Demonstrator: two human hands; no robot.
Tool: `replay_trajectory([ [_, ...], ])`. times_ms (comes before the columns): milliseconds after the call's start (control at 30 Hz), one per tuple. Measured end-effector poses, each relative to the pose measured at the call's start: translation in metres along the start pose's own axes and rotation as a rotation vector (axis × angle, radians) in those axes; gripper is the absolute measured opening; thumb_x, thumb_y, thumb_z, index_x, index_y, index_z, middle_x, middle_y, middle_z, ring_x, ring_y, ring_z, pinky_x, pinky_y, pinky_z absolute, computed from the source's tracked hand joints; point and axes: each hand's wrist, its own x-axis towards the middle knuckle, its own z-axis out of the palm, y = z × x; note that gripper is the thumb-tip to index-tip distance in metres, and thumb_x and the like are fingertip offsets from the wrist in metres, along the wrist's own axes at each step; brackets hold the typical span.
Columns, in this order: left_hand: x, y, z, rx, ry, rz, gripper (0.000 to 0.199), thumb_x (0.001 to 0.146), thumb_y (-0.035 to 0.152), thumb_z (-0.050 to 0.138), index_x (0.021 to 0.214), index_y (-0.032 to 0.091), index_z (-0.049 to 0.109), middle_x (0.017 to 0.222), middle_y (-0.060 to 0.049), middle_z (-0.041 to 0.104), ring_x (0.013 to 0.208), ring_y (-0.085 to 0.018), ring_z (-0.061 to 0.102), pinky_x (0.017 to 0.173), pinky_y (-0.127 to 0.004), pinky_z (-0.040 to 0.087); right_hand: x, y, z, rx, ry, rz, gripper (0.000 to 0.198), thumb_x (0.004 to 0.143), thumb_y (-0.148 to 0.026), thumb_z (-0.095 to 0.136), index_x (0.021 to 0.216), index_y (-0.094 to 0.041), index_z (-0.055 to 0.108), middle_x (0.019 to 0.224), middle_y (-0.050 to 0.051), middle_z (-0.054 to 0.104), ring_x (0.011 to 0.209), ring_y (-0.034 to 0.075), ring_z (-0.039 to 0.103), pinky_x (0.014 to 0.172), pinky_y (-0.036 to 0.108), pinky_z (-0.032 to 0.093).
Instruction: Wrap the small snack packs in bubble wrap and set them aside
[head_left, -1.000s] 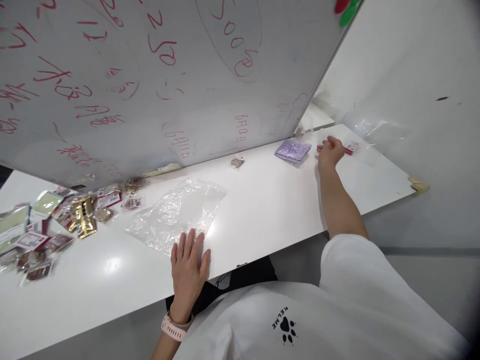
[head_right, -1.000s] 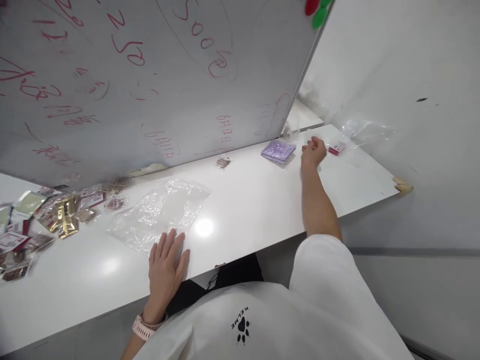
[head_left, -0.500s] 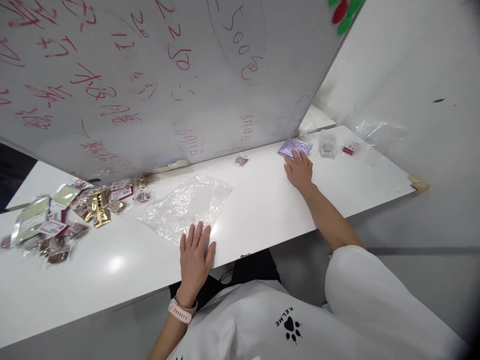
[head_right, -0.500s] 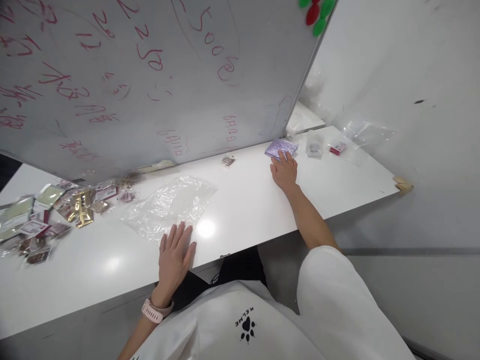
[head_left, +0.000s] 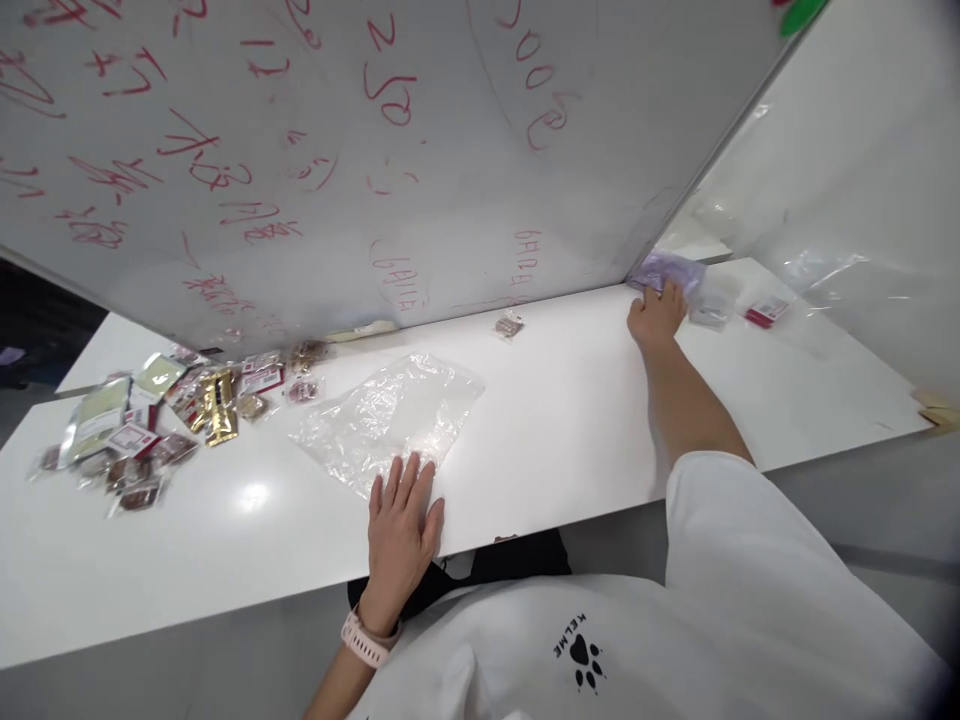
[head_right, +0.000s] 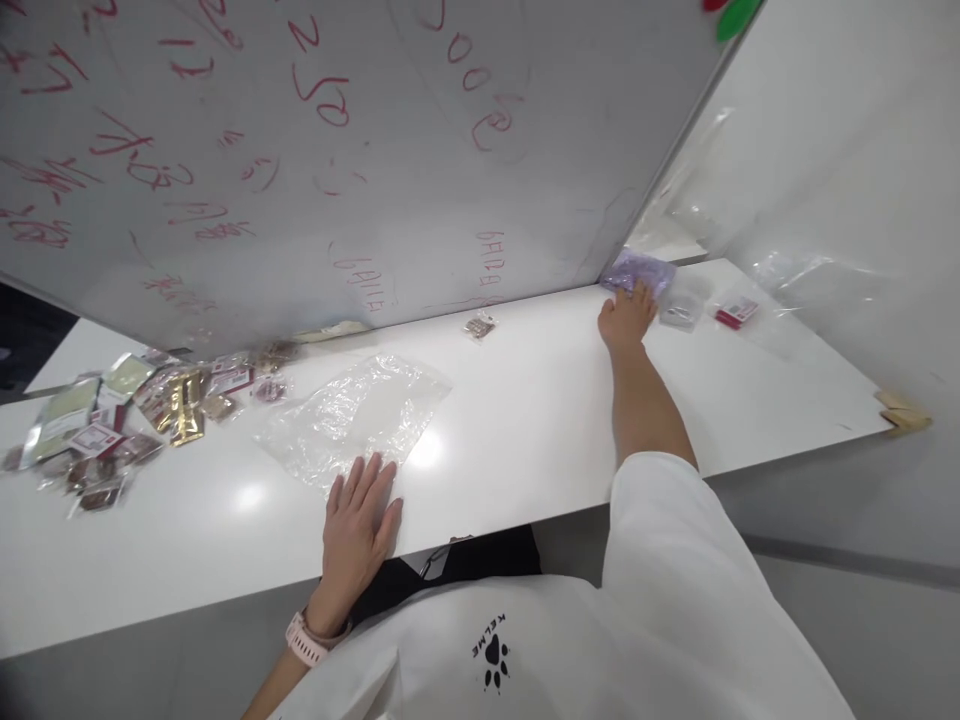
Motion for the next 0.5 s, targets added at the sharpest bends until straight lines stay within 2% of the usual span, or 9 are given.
replay_trajectory([
  [67, 0.0, 0.001, -0.001, -0.036, -0.003, -0.011, 0.051, 0.098, 0.029, 0.052, 0.148, 0.029, 0.045, 0.155, -0.004, 0.045, 0.15, -0.028, 0.031, 0.123, -0.052, 0.024, -0.026, -0.005, -0.003, 0.012, 0.062, 0.031, 0.054, 0.092, -0.025, 0.043, 0.144, -0.013, 0.05, 0.164, 0.015, 0.023, 0.151, 0.031, 0.015, 0.12, 0.06, 0.01],
  [167, -0.002, 0.001, -0.001, -0.155, -0.001, -0.023, 0.038, 0.098, 0.027, 0.051, 0.136, 0.028, 0.058, 0.146, -0.004, 0.056, 0.146, -0.026, 0.039, 0.122, -0.052, 0.026, -0.095, -0.027, -0.007, 0.152, 0.092, -0.096, 0.049, 0.094, -0.033, 0.043, 0.138, -0.016, 0.056, 0.157, 0.014, 0.037, 0.145, 0.03, 0.029, 0.117, 0.056, 0.024],
  [267, -0.004, 0.0, -0.003, -0.345, 0.016, -0.053, 0.025, 0.098, 0.025, 0.051, 0.115, 0.028, 0.069, 0.131, -0.004, 0.068, 0.137, -0.025, 0.052, 0.12, -0.052, 0.03, -0.185, -0.065, -0.016, 0.453, -0.089, -0.242, 0.049, 0.098, -0.045, 0.036, 0.128, -0.018, 0.063, 0.134, 0.013, 0.06, 0.127, 0.026, 0.05, 0.109, 0.051, 0.038],
  [333, -0.006, -0.001, -0.009, -0.499, -0.007, -0.072, 0.02, 0.097, 0.026, 0.054, 0.103, 0.028, 0.073, 0.122, -0.004, 0.073, 0.131, -0.025, 0.057, 0.119, -0.053, 0.03, -0.243, -0.094, -0.023, 0.634, -0.272, -0.249, 0.053, 0.1, -0.054, 0.032, 0.127, -0.022, 0.064, 0.126, 0.01, 0.066, 0.121, 0.025, 0.055, 0.108, 0.049, 0.04],
  [400, -0.009, -0.004, -0.018, -0.673, -0.043, -0.119, 0.017, 0.095, 0.029, 0.057, 0.1, 0.028, 0.074, 0.116, -0.004, 0.074, 0.126, -0.025, 0.061, 0.118, -0.053, 0.032, -0.291, -0.121, -0.03, 0.737, -0.44, -0.244, 0.055, 0.094, -0.06, 0.044, 0.136, -0.026, 0.059, 0.125, 0.009, 0.066, 0.122, 0.025, 0.056, 0.109, 0.048, 0.04],
  [433, -0.011, -0.007, -0.023, -0.747, -0.023, -0.178, 0.017, 0.094, 0.031, 0.058, 0.101, 0.028, 0.074, 0.116, -0.005, 0.074, 0.124, -0.025, 0.061, 0.117, -0.052, 0.034, -0.311, -0.133, -0.033, 0.773, -0.5, -0.231, 0.06, 0.09, -0.06, 0.054, 0.14, -0.027, 0.055, 0.123, 0.008, 0.067, 0.121, 0.026, 0.057, 0.108, 0.048, 0.041],
  [500, -0.017, -0.017, -0.032, -0.828, 0.133, -0.391, 0.022, 0.093, 0.035, 0.059, 0.109, 0.025, 0.071, 0.122, -0.008, 0.069, 0.122, -0.025, 0.061, 0.112, -0.048, 0.04, -0.341, -0.15, -0.037, 0.863, -0.583, -0.202, 0.073, 0.081, -0.056, 0.067, 0.146, -0.029, 0.048, 0.111, 0.006, 0.069, 0.112, 0.024, 0.061, 0.103, 0.046, 0.046],
])
